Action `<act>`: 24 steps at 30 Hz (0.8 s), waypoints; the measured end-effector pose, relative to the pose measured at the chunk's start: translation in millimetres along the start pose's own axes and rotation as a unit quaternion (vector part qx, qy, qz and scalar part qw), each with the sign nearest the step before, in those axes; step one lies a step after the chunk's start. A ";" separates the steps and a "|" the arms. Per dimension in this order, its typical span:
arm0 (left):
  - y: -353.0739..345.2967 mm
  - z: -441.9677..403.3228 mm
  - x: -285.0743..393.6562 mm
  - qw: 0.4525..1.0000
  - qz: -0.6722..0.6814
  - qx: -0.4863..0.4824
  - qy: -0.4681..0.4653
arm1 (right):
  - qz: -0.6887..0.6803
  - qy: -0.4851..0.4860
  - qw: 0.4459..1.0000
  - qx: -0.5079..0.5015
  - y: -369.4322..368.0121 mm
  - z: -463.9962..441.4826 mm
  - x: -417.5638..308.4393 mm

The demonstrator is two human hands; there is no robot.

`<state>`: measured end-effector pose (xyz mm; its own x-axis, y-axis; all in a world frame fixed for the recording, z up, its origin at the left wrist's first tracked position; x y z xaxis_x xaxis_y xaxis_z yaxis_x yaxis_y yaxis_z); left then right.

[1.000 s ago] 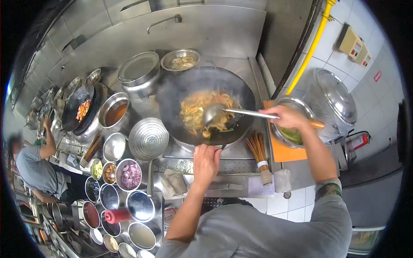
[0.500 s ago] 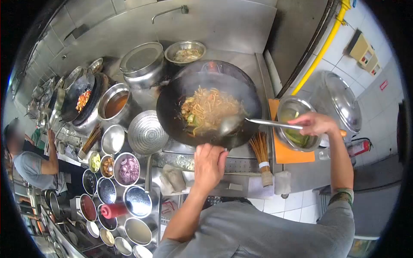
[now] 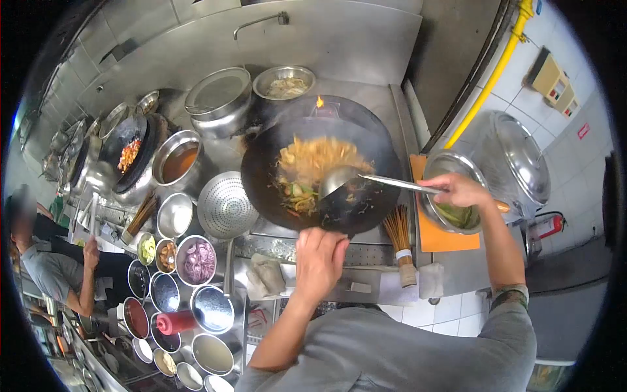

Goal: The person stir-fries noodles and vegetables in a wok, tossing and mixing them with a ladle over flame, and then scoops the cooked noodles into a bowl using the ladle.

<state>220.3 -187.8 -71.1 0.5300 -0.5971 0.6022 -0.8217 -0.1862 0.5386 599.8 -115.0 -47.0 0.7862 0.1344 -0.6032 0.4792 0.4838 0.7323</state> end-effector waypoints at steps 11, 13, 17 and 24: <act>-5.6 48.3 -26.4 0.999 0.019 -0.024 0.015 | 0.094 -0.009 0.986 0.139 18.6 22.6 -19.6; -10.6 14.4 -30.0 0.999 0.000 -0.033 0.021 | 0.036 -0.064 0.994 0.077 39.1 42.0 -21.3; -39.4 -10.3 -56.7 0.999 -0.002 -0.045 0.023 | 0.154 -0.083 0.981 0.087 43.4 57.4 -21.6; 20.6 18.4 -76.3 0.996 -0.023 -0.041 0.079 | -0.108 -0.088 0.944 0.298 -100.1 -30.8 48.6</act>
Point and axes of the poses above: each hand's wrist, its own z-axis away from the middle knuckle, its own y-axis out of the back of the hand, x = y × z, the point moved 4 cm from there along -z, towards the middle knuckle, and after that the axes turned 1 degree about y, right-handed, at the moved point
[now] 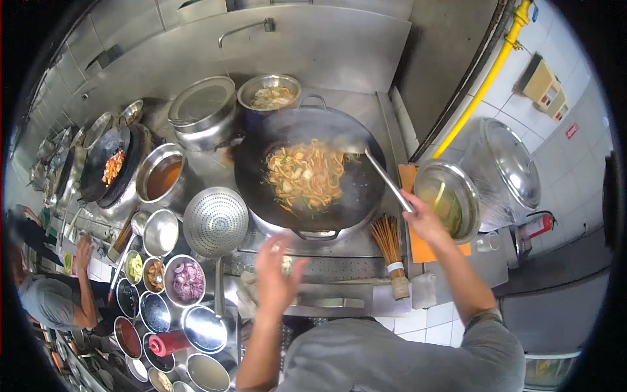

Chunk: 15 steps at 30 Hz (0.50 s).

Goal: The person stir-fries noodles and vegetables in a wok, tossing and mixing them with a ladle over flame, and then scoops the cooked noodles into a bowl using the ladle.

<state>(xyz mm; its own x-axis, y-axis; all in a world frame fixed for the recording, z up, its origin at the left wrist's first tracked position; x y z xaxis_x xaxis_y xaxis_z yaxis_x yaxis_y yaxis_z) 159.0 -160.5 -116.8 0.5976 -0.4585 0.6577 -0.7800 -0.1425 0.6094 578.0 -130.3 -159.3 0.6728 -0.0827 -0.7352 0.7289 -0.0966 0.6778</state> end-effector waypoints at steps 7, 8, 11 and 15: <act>50.8 127.7 -100.3 0.944 -0.111 0.025 0.311 | -0.122 -0.148 0.981 0.010 -56.8 -22.3 -93.9; 45.4 140.2 -114.6 0.937 -0.086 0.029 0.337 | -0.114 -0.125 0.985 0.011 -69.9 -26.5 -100.5; 31.7 153.3 -130.2 0.904 -0.006 0.037 0.426 | -0.218 -0.158 0.958 -0.101 -89.6 -16.8 -129.6; 28.2 149.7 -144.3 0.875 0.089 -0.038 0.473 | -0.263 -0.145 0.944 -0.139 -67.4 7.6 -143.2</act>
Point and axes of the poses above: each hand's wrist, its own z-axis away from the middle knuckle, its own y-axis out of the back of the hand, x = y × z, the point moved 4 cm from there along -z, towards the middle knuckle, and after that the axes turned 1 degree about y, right-handed, at the moved point
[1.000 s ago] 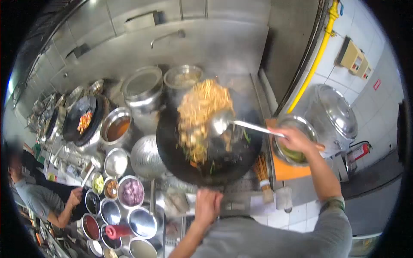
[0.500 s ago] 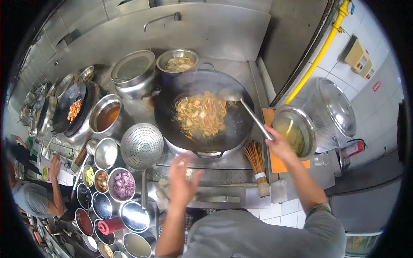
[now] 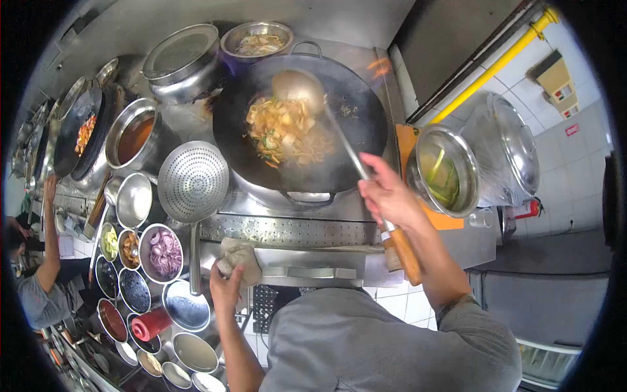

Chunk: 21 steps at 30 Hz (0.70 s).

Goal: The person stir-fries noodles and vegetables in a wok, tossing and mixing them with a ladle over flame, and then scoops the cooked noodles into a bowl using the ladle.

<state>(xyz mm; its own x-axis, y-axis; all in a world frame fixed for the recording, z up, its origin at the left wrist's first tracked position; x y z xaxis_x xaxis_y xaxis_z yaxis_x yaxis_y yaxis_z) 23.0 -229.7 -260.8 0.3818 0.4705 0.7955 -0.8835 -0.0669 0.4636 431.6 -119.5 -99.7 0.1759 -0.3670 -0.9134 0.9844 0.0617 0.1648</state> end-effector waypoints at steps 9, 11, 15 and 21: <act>-10.1 11.4 -7.9 0.993 0.111 -0.036 0.037 | 0.019 -0.018 0.999 0.031 44.3 -82.1 -17.4; -5.5 27.1 -4.0 0.923 0.371 -0.083 0.062 | 0.005 -0.033 0.999 -0.027 37.6 -97.7 -13.5; -22.8 34.0 30.3 0.753 0.629 -0.144 0.132 | 0.044 -0.053 0.985 -0.158 10.4 -82.1 -17.8; -86.4 -6.9 90.4 0.798 0.537 -0.204 0.182 | 0.373 0.238 0.895 -0.059 60.5 35.1 -23.8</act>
Point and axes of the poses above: each hand's wrist, its own z-axis away from the middle knuckle, its own y-axis out of the back of the hand, x = y × z, the point moved 4 cm from there along -z, towards the middle knuckle, and after that the axes turned 1 degree about y, right-handed, at the moved point
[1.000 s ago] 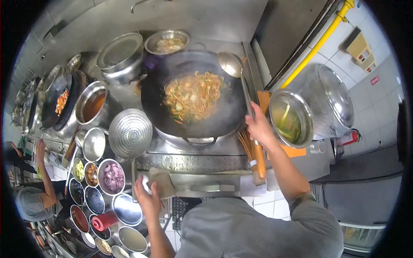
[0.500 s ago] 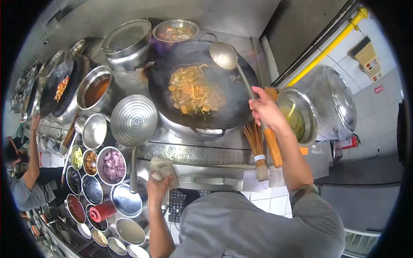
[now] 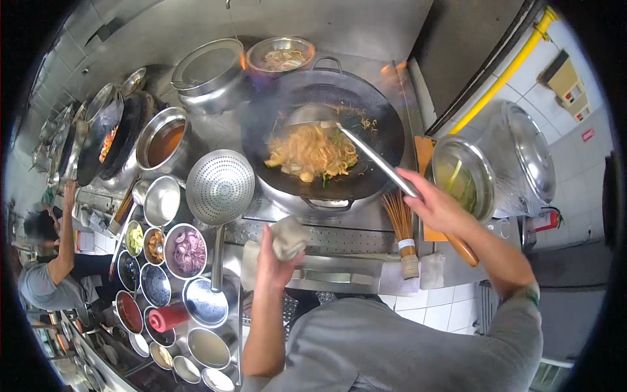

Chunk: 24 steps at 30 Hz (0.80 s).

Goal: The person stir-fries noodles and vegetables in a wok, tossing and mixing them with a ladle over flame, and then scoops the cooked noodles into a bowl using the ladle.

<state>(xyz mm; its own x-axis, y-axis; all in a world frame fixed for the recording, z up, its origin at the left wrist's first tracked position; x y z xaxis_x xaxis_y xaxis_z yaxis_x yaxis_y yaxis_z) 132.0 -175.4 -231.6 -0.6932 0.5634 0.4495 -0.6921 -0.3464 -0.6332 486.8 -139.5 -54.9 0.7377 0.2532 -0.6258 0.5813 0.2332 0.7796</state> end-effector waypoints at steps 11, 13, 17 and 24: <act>-107.9 -64.9 -25.7 0.995 -0.091 -0.042 -0.002 | -0.012 -0.080 0.993 0.087 -39.7 87.0 70.1; -117.2 -15.9 -22.7 0.993 -0.092 -0.079 0.007 | -0.037 -0.013 0.999 0.023 3.3 91.7 82.7; -120.6 6.9 -31.2 0.994 -0.096 -0.053 0.003 | -0.061 -0.115 0.987 -0.091 45.4 55.6 50.2; -66.1 52.4 -61.7 0.980 -0.191 -0.030 -0.055 | 0.157 -0.010 0.987 0.020 36.9 53.7 46.7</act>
<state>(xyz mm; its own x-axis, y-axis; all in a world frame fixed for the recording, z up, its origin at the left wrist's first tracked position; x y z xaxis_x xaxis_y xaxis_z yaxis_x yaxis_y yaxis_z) 210.0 -226.5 -184.5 -0.4055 0.5582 0.7239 -0.8944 -0.0789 -0.4402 561.2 -169.6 -54.1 0.8905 0.2883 -0.3519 0.3349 0.1081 0.9360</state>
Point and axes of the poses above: each hand's wrist, its own z-axis away from the middle knuckle, its own y-axis out of the back of the hand, x = y × z, the point moved 4 cm from there along -z, towards the middle knuckle, and after that the axes turned 1 degree about y, right-handed, at the moved point
